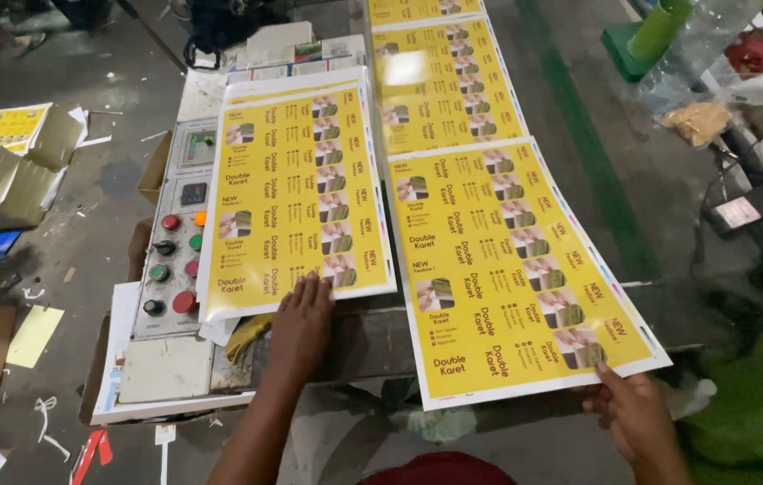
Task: Organizing and checking a stack of printed product label sheets at a workbench.
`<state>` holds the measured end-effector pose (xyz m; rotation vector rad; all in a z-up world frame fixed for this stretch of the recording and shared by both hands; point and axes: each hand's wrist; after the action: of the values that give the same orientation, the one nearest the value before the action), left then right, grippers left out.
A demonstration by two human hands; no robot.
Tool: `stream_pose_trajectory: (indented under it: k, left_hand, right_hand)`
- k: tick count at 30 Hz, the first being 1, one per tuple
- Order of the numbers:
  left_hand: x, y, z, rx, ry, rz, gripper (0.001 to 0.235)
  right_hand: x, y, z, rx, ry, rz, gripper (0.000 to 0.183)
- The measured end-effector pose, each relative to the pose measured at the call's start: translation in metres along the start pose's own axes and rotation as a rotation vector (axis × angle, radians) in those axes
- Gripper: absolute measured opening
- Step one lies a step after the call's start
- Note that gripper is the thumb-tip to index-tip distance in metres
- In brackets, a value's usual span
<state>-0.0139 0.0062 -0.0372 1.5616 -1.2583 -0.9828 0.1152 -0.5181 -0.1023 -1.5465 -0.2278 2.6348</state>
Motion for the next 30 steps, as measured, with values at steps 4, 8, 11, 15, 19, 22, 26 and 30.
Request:
stream_pose_trajectory:
  k: [4, 8, 11, 15, 19, 22, 26, 30]
  left_hand:
    - [0.002, 0.057, -0.013, 0.095, 0.092, 0.154, 0.022]
    - [0.017, 0.109, -0.021, 0.368, 0.148, 0.155, 0.015]
    - [0.031, 0.123, -0.020, 0.362, 0.174, 0.146, 0.009]
    - [0.037, 0.107, -0.014, 0.292, 0.200, 0.172, 0.013]
    - [0.037, 0.080, -0.009, 0.309, 0.191, 0.142, 0.014]
    - [0.039, 0.081, -0.007, 0.304, 0.212, 0.206, 0.016]
    - [0.041, 0.085, 0.002, 0.266, 0.220, 0.189, 0.018]
    - [0.064, 0.111, 0.007, 0.307, 0.058, 0.369, 0.030]
  right_hand:
    - [-0.007, -0.011, 0.019, 0.070, -0.042, 0.171, 0.024]
    - [0.005, -0.007, 0.015, 0.042, -0.040, 0.100, 0.025]
    - [0.001, -0.026, 0.018, 0.062, -0.056, 0.117, 0.026]
    - [0.001, -0.049, 0.006, -0.051, -0.026, 0.079, 0.026]
    - [0.001, -0.085, -0.033, -0.073, 0.111, 0.029, 0.029]
    - [0.003, -0.093, -0.073, -0.131, 0.155, 0.046, 0.035]
    - [-0.020, -0.104, -0.070, -0.174, 0.109, 0.034, 0.051]
    - [-0.027, -0.110, -0.027, -0.212, 0.005, 0.025, 0.072]
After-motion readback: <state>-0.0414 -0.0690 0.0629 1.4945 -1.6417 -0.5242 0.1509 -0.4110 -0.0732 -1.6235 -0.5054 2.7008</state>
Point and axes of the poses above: each hand's wrist, its own z-axis away from the middle knuckle, its own y-axis out of the back of the hand, x = y × z, and after that the axes turned 2 degrees about -y, right-handed
